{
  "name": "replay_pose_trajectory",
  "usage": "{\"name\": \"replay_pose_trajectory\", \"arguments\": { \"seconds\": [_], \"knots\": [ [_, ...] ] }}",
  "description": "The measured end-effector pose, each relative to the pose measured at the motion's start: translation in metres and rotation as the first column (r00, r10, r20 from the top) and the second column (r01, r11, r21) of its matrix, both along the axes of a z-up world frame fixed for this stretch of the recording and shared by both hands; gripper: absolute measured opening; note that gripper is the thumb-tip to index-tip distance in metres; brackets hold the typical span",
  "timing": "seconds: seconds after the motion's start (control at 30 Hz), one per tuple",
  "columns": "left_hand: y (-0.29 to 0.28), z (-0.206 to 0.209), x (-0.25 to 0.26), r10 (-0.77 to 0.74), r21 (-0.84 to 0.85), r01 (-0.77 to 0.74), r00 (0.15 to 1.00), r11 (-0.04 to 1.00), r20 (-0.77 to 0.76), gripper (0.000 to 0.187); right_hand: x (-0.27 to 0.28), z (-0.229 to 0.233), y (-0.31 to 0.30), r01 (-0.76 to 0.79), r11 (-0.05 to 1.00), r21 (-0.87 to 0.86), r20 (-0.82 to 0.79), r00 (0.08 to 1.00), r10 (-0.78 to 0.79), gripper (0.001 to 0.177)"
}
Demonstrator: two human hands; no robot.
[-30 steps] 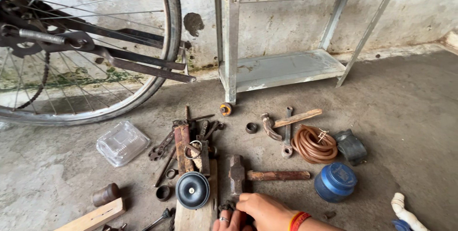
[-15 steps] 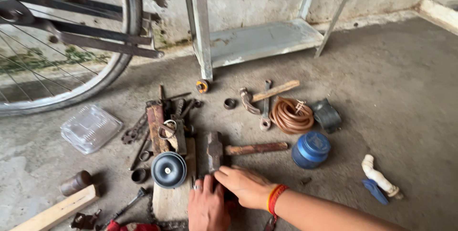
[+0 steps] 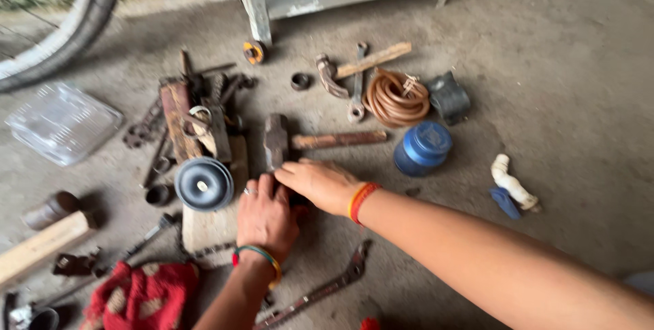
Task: The person wipes a bicycle inner tube with a red cloth, rolls the tube, and then picks up various metal parts and a chain from the floor and places them into a plastic bucket.
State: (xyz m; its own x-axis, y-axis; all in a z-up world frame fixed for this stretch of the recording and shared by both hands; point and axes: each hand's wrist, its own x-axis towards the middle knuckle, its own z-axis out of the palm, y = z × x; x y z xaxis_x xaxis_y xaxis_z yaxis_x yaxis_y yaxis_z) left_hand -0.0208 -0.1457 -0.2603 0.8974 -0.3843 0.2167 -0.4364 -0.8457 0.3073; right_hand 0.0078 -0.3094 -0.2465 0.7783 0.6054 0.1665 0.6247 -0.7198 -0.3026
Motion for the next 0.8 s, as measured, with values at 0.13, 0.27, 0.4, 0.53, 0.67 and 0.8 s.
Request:
{"name": "replay_pose_trajectory", "arguments": {
  "seconds": [0.13,0.27,0.4,0.53,0.67,0.8],
  "knots": [
    [0.003,-0.004,0.000,0.007,0.011,-0.007,1.000,1.000,0.013,0.040,-0.006,-0.002,0.004,0.058,0.998,-0.040,0.026,0.998,-0.057,0.020],
    [0.003,-0.005,0.000,0.006,0.046,-0.007,1.000,0.999,0.024,0.038,-0.021,-0.005,0.013,0.212,0.976,-0.046,0.054,0.976,-0.209,0.016],
    [0.002,0.005,-0.003,-0.009,0.133,0.008,1.000,0.991,0.010,0.042,-0.057,-0.003,0.024,0.357,0.930,-0.085,0.091,0.933,-0.349,0.012],
    [0.003,0.001,-0.010,-0.059,0.172,0.054,0.998,0.984,0.022,0.044,-0.063,-0.007,0.020,0.604,0.797,-0.033,-0.294,0.756,-0.585,0.017],
    [0.003,0.002,-0.004,-0.057,0.156,0.051,0.998,0.986,0.037,0.043,-0.055,-0.006,0.021,0.420,0.894,-0.157,0.034,0.907,-0.420,0.014],
    [0.005,0.006,0.000,-0.053,0.159,0.054,0.999,0.986,-0.009,0.039,-0.044,0.002,0.020,0.403,0.898,-0.178,0.009,0.913,-0.408,0.014]
  ]
}}
